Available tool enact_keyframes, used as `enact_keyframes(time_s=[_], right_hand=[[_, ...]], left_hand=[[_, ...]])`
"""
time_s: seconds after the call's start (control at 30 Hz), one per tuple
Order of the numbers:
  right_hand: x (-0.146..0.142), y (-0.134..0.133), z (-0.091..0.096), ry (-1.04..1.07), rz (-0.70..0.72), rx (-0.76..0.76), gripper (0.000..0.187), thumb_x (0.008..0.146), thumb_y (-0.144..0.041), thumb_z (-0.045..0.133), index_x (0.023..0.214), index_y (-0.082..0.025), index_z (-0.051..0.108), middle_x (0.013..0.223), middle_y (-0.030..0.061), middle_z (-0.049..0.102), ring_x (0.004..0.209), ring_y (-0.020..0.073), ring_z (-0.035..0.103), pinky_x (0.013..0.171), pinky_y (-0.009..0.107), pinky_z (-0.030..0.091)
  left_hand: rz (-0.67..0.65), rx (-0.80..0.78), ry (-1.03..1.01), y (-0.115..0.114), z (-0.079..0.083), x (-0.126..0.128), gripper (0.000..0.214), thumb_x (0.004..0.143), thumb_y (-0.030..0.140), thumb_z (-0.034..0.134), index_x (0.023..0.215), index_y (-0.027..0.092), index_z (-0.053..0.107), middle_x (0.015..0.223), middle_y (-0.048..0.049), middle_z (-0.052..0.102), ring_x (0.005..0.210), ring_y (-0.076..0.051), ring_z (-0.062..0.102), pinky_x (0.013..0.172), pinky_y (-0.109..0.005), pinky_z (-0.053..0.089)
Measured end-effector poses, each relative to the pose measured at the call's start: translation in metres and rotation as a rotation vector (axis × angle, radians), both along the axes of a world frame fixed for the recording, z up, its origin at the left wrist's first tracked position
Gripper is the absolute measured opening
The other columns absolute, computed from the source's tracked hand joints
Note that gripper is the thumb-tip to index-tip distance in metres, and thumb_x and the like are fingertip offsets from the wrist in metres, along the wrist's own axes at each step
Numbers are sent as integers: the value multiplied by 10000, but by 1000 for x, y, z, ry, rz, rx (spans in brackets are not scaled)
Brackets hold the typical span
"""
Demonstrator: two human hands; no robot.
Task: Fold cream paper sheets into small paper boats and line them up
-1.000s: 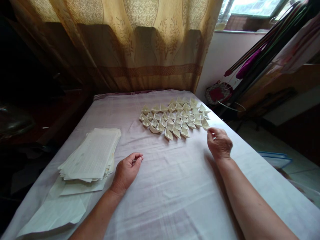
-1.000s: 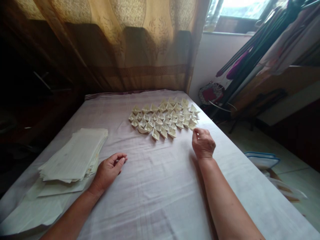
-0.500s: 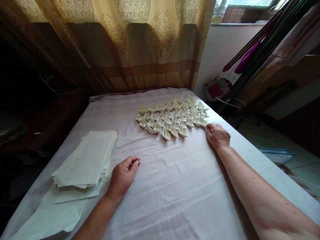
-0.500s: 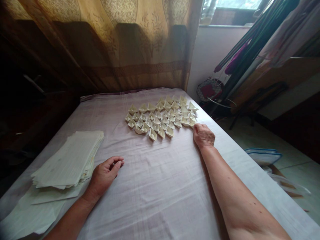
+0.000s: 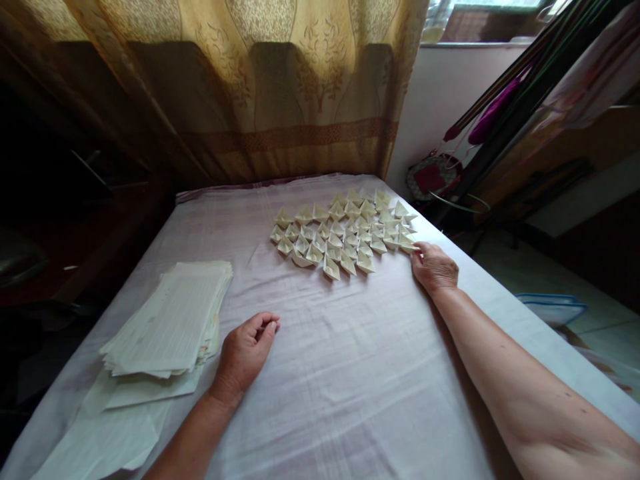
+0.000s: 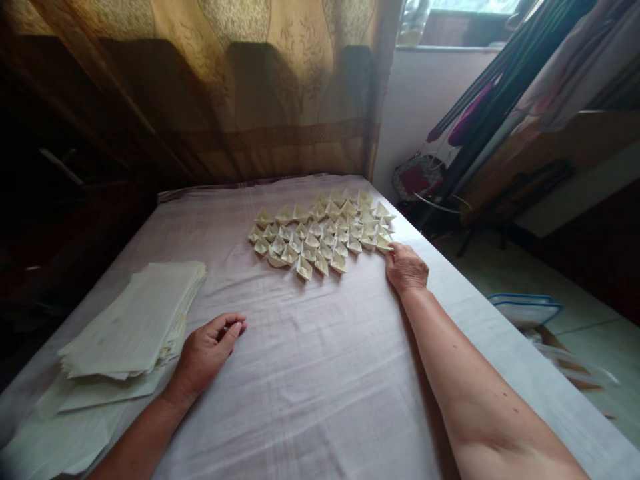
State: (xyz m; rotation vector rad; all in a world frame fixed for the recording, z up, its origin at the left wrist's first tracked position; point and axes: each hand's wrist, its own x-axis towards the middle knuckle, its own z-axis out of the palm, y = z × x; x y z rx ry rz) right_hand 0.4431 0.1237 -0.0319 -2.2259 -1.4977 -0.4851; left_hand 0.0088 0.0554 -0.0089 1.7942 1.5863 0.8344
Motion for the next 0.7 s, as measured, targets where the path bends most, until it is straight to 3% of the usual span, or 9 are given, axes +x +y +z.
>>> enact_keyframes(time_s=[0.47,0.7], right_hand=[[1,4,2,16,-33,-11,217,886,-272,506,974,-203,692,938,82,682,699,190,557,545,282,295],[2,2,-2,54,-24,22,285,863,-247,541,1122,-201,649,940,74,696,767,211,603,609,284,370]], left_hand=[[-5,8,21,0,2,0,307,797,428,504,906,237,718,827,-38,787,746,-207,730,703,-284,551],[-3,21,8,0,0,0,300,799,430,512,897,236,719,820,-37,787,761,-211,737,686,-281,548]])
